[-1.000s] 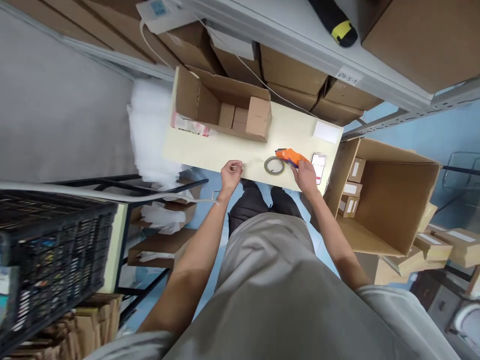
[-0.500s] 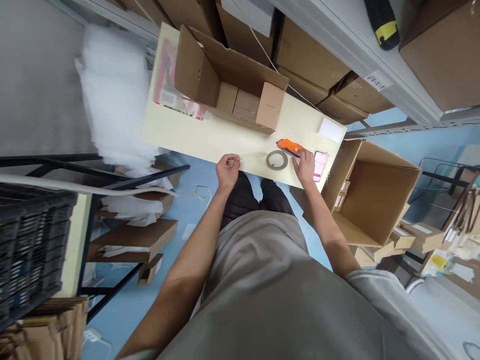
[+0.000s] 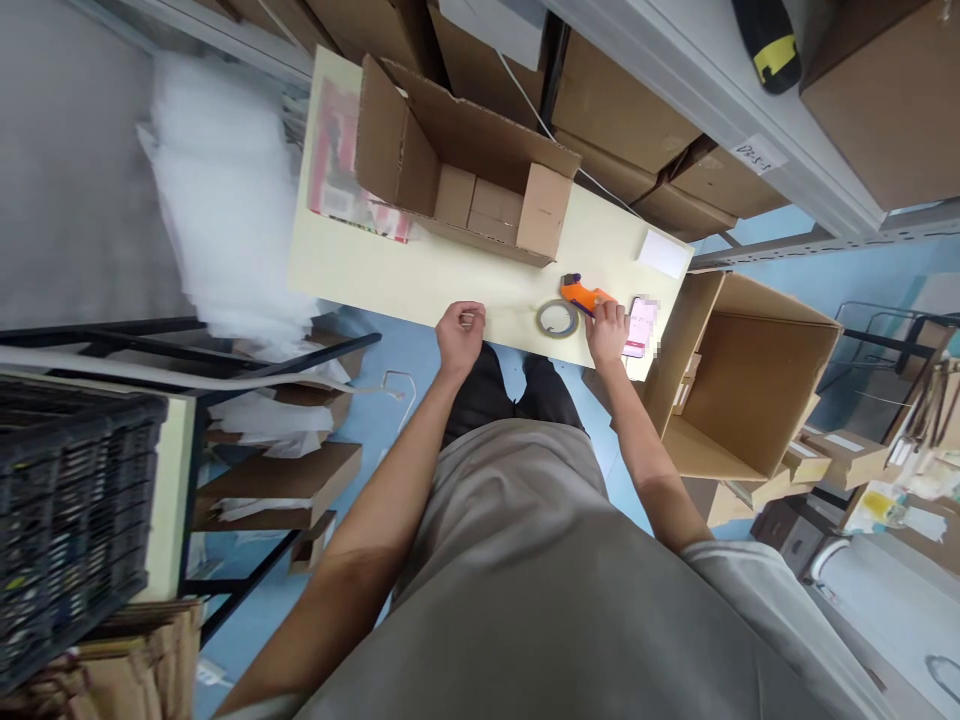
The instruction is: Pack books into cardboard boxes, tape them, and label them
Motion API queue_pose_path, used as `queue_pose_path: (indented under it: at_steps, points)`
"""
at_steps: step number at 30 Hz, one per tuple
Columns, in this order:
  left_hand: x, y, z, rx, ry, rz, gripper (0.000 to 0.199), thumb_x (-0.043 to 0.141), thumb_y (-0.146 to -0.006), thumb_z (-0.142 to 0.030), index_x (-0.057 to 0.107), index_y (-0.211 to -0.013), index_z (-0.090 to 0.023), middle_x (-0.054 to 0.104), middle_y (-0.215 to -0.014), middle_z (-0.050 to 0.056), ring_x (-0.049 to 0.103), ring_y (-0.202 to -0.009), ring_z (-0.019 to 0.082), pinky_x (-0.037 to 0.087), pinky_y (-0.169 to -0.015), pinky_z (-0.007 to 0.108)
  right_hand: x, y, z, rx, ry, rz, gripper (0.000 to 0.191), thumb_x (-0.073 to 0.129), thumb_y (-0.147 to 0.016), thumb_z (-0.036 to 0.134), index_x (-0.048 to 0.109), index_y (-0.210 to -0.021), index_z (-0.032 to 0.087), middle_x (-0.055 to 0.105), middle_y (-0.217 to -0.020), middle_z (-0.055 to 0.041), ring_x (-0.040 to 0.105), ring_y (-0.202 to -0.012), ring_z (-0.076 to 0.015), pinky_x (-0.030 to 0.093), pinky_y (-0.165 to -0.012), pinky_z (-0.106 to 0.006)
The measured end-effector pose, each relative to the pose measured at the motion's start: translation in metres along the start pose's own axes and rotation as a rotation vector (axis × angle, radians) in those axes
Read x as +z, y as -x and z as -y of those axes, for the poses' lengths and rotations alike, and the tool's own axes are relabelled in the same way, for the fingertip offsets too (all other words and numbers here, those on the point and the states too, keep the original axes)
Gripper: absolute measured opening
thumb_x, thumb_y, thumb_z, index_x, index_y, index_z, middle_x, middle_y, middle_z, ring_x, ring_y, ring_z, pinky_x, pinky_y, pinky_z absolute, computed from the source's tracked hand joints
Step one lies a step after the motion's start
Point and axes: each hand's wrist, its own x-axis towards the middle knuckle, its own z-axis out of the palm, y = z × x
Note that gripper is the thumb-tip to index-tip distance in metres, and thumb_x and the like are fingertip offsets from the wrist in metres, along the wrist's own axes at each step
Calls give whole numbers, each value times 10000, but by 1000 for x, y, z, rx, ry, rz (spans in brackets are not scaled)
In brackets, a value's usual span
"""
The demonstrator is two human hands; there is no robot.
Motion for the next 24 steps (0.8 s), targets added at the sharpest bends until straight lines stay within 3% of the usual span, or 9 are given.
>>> queue_pose_path:
  at_steps: [5,14,19,24]
  points:
    - [-3,-6,-3,13,-21,21,91,698,-937,-264,752,-986,-211,792,-936,35,713,-785,176,591,-804,303,-6,-15,-5,40,76,50,380,423,-1179,225,713,-1384,89,670,-1459,-292,587,-1367,-393,510,-1164,-564]
    - [-10,-3,-2,11,-40,48,101,697,-943,-287,754,-994,-220,823,-997,52,724,-810,191,608,-808,322,-5,-48,-23,-30,-36,8,325,483,-1147,240,723,-1322,108,693,-1531,-296,589,-1526,-381,521,-1240,-553]
    - [-12,1,-4,13,-53,53,94,698,-942,-301,749,-981,-232,824,-983,46,723,-801,194,614,-813,332,-1,-59,-27,-194,-58,22,344,444,-1137,216,753,-1274,154,588,-1690,-239,478,-1643,-338,476,-1316,-570]
    - [-13,3,-7,19,-77,41,95,700,-944,-310,754,-973,-238,833,-1000,43,715,-788,189,610,-805,331,-7,-74,-32,-309,4,68,437,481,-1110,184,714,-1478,154,559,-1681,-235,494,-1586,-361,447,-1324,-565]
